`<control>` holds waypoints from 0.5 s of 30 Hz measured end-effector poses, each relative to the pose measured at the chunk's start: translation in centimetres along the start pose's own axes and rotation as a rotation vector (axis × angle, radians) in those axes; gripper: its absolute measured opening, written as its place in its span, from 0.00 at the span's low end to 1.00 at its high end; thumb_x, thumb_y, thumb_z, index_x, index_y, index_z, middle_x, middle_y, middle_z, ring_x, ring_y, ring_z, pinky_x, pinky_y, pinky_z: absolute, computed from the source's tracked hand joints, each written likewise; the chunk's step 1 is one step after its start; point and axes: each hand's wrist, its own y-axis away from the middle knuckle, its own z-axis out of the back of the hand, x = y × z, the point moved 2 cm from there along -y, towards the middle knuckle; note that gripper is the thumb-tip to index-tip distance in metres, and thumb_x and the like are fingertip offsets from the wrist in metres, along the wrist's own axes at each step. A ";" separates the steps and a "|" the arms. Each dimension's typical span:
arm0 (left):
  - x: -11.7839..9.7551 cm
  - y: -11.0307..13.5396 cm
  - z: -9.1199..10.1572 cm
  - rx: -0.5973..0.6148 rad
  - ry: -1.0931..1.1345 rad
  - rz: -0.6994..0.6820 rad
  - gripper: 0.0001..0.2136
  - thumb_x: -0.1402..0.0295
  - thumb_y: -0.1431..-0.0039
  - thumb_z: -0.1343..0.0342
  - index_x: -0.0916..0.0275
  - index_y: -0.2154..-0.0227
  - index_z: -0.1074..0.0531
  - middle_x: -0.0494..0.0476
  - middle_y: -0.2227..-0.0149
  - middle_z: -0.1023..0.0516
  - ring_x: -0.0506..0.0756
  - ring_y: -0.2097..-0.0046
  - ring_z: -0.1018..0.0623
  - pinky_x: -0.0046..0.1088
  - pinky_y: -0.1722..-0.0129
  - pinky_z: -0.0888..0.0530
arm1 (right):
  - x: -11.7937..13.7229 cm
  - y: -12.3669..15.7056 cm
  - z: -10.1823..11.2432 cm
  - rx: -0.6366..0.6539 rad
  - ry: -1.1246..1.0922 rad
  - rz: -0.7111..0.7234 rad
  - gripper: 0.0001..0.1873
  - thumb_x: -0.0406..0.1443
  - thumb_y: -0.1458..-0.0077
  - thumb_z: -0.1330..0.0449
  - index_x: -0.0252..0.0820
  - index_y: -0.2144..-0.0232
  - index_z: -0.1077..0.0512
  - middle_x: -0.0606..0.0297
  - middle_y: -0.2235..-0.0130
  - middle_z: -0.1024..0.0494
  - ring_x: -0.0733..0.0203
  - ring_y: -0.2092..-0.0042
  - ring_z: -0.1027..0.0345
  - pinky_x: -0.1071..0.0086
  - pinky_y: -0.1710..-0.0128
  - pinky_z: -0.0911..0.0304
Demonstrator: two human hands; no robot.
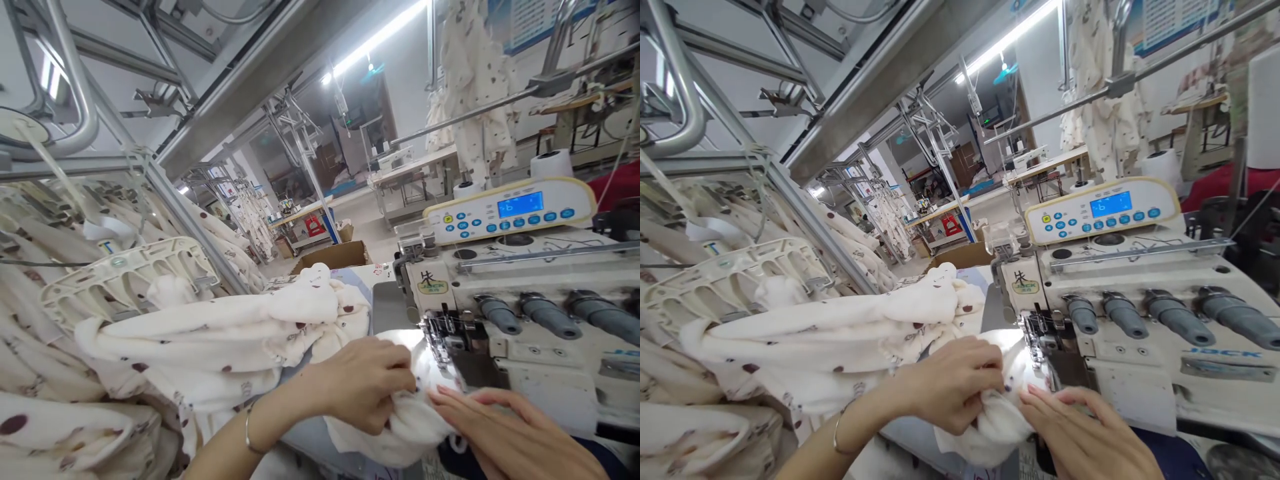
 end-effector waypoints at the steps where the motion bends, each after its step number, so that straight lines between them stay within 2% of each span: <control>1: 0.1 -0.6 0.7 0.014 0.049 -0.060 0.10 0.77 0.54 0.46 0.64 0.66 0.30 0.54 0.61 0.28 0.52 0.62 0.29 0.30 0.59 0.30 | -0.3 -0.4 0.3 0.035 -0.021 -0.025 0.21 0.25 0.43 0.50 0.39 0.47 0.34 0.67 0.51 0.26 0.69 0.54 0.31 0.73 0.50 0.38; 3: 0.6 -1.6 2.4 0.045 0.215 -0.155 0.09 0.77 0.54 0.44 0.64 0.67 0.31 0.52 0.62 0.27 0.51 0.61 0.30 0.29 0.54 0.31 | -1.1 -1.3 1.1 0.098 -0.051 -0.115 0.18 0.28 0.39 0.53 0.42 0.48 0.35 0.70 0.55 0.25 0.71 0.56 0.31 0.79 0.55 0.35; 4: 0.9 -2.0 3.1 0.067 0.305 -0.174 0.08 0.75 0.51 0.42 0.63 0.67 0.31 0.51 0.65 0.27 0.51 0.62 0.30 0.28 0.56 0.31 | -1.3 -1.8 1.5 0.116 -0.055 -0.155 0.16 0.32 0.37 0.53 0.44 0.49 0.35 0.71 0.56 0.24 0.71 0.56 0.31 0.80 0.57 0.34; 6: 1.4 -2.4 4.1 0.100 0.433 -0.162 0.06 0.66 0.44 0.42 0.63 0.68 0.31 0.50 0.72 0.30 0.51 0.66 0.31 0.27 0.64 0.32 | -1.4 -2.8 2.1 0.123 -0.039 -0.189 0.16 0.41 0.35 0.53 0.46 0.49 0.35 0.71 0.57 0.24 0.68 0.54 0.31 0.79 0.59 0.32; 8: 1.6 -2.6 4.4 0.096 0.491 -0.143 0.10 0.61 0.40 0.45 0.63 0.71 0.31 0.49 0.76 0.35 0.50 0.71 0.33 0.26 0.72 0.35 | -1.0 -3.7 2.4 0.127 -0.012 -0.173 0.20 0.47 0.36 0.50 0.44 0.48 0.36 0.68 0.56 0.25 0.64 0.53 0.31 0.73 0.58 0.30; 10: 1.1 -2.5 4.3 0.060 0.533 -0.163 0.12 0.62 0.37 0.47 0.63 0.74 0.32 0.50 0.77 0.35 0.50 0.72 0.33 0.26 0.72 0.35 | -0.2 -4.2 2.4 0.124 -0.017 -0.128 0.18 0.43 0.38 0.47 0.40 0.49 0.36 0.64 0.57 0.24 0.63 0.57 0.29 0.69 0.55 0.32; 12: 0.1 -2.3 3.4 0.028 0.556 -0.188 0.13 0.65 0.36 0.50 0.62 0.76 0.34 0.50 0.78 0.33 0.49 0.70 0.32 0.24 0.68 0.33 | 0.9 -3.7 2.3 0.055 -0.029 -0.069 0.11 0.32 0.39 0.48 0.36 0.54 0.34 0.61 0.60 0.24 0.67 0.63 0.29 0.69 0.52 0.36; 13: -0.5 -2.0 2.7 0.008 0.540 -0.188 0.13 0.65 0.36 0.49 0.62 0.77 0.35 0.50 0.77 0.32 0.49 0.69 0.31 0.24 0.66 0.32 | 1.4 -3.0 2.2 0.007 -0.022 -0.032 0.11 0.27 0.41 0.49 0.35 0.56 0.33 0.60 0.61 0.23 0.68 0.63 0.29 0.68 0.50 0.38; 15: -1.8 -1.5 0.6 -0.028 0.436 -0.155 0.10 0.63 0.38 0.47 0.61 0.73 0.34 0.51 0.72 0.27 0.49 0.66 0.29 0.24 0.59 0.32 | 2.3 -1.2 2.0 -0.047 0.052 0.042 0.15 0.24 0.43 0.51 0.33 0.56 0.31 0.57 0.58 0.23 0.64 0.54 0.29 0.63 0.44 0.44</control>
